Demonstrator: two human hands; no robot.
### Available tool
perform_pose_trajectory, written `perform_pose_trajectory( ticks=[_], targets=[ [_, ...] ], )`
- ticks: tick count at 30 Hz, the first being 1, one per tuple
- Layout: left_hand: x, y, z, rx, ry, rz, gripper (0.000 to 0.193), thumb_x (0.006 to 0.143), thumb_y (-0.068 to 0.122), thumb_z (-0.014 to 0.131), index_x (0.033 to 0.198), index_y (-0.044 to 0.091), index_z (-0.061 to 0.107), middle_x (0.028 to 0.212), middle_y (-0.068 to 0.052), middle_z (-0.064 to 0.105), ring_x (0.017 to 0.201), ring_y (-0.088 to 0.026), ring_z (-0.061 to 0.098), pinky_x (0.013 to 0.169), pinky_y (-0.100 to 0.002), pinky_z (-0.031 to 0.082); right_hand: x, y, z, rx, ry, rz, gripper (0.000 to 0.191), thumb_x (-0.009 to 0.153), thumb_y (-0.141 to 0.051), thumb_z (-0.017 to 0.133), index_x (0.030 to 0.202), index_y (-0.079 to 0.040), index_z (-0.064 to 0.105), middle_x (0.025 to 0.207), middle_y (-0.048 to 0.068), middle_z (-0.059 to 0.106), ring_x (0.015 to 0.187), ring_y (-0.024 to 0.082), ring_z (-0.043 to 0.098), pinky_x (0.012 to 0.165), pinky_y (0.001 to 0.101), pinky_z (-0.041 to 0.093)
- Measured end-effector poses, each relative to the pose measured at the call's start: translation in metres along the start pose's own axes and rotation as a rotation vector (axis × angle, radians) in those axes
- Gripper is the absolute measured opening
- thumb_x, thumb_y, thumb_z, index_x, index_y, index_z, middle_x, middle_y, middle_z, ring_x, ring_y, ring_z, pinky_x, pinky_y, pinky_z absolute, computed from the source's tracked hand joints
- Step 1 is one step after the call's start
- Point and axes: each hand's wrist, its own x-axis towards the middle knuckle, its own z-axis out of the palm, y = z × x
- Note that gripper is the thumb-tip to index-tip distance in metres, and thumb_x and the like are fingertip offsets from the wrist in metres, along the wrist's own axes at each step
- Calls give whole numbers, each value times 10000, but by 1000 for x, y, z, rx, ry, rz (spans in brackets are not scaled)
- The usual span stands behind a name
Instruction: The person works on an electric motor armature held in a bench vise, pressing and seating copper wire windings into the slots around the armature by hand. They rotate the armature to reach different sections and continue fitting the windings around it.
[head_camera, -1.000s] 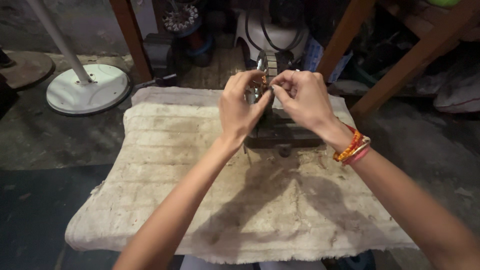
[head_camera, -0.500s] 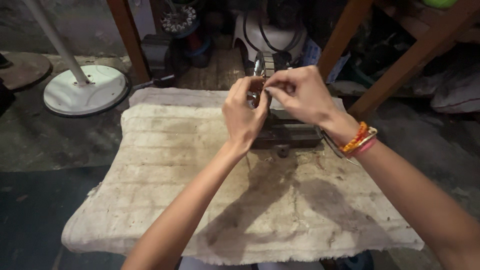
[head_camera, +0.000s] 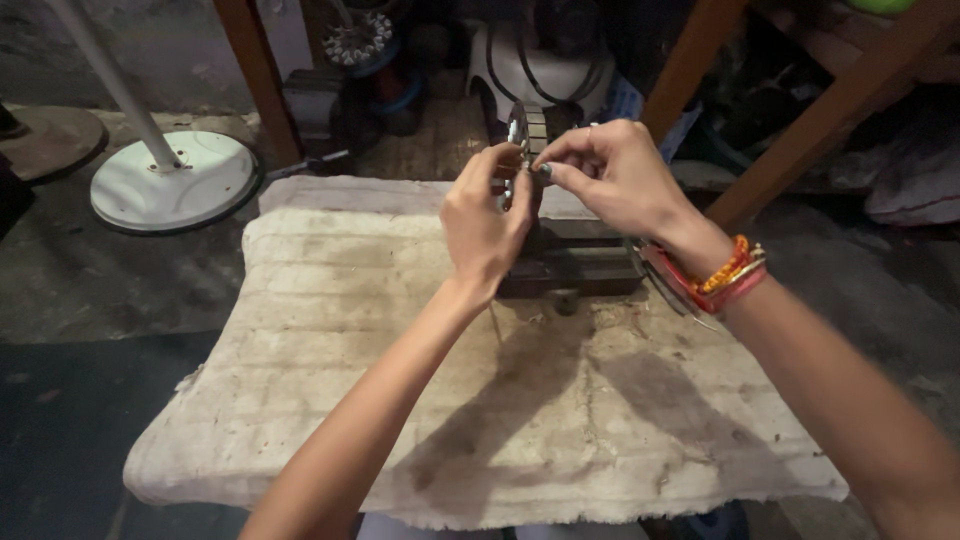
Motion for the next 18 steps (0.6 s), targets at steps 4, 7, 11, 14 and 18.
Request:
perform_pose_trajectory(
  ticks=[4, 7, 11, 14, 18],
  targets=[
    [5, -11, 1, -82, 17, -122, 184, 945, 102, 678, 1099, 20, 736, 1002, -109, 785, 864, -176, 775, 777, -297, 619, 13, 5, -4, -127, -31, 51, 179, 925, -48, 701, 1080, -61, 790, 649, 58, 711, 496, 74, 538, 475, 259, 398],
    [14, -18, 2, -123, 53, -231, 182, 917, 85, 693, 1060, -7, 758, 932, -113, 803, 859, -167, 783, 793, -283, 604, 20, 15, -5, -144, 91, -77, 188, 921, -33, 707, 1090, -44, 787, 730, 39, 722, 525, 51, 547, 485, 237, 419],
    [27, -26, 7, -186, 9, -417, 173, 862, 98, 736, 994, -4, 778, 859, -94, 804, 779, -138, 777, 719, -253, 608, 17, 31, 1, -132, 209, -101, 186, 915, -4, 704, 1081, -17, 786, 764, 47, 736, 554, 57, 530, 515, 238, 415],
    [32, -35, 11, -266, -54, -525, 181, 852, 103, 750, 997, 3, 790, 845, -83, 802, 736, -125, 752, 675, -255, 604, 11, 42, 8, -104, 235, -43, 173, 922, -4, 697, 1074, -19, 777, 756, 37, 729, 543, 47, 530, 504, 235, 410],
    [37, -53, 12, -502, -142, -684, 185, 870, 83, 762, 1019, -26, 778, 882, -75, 792, 768, -120, 746, 698, -258, 617, -2, 56, 22, -91, 237, 13, 216, 909, 12, 668, 1094, -29, 771, 689, 33, 701, 521, 45, 518, 479, 248, 384]
  ],
)
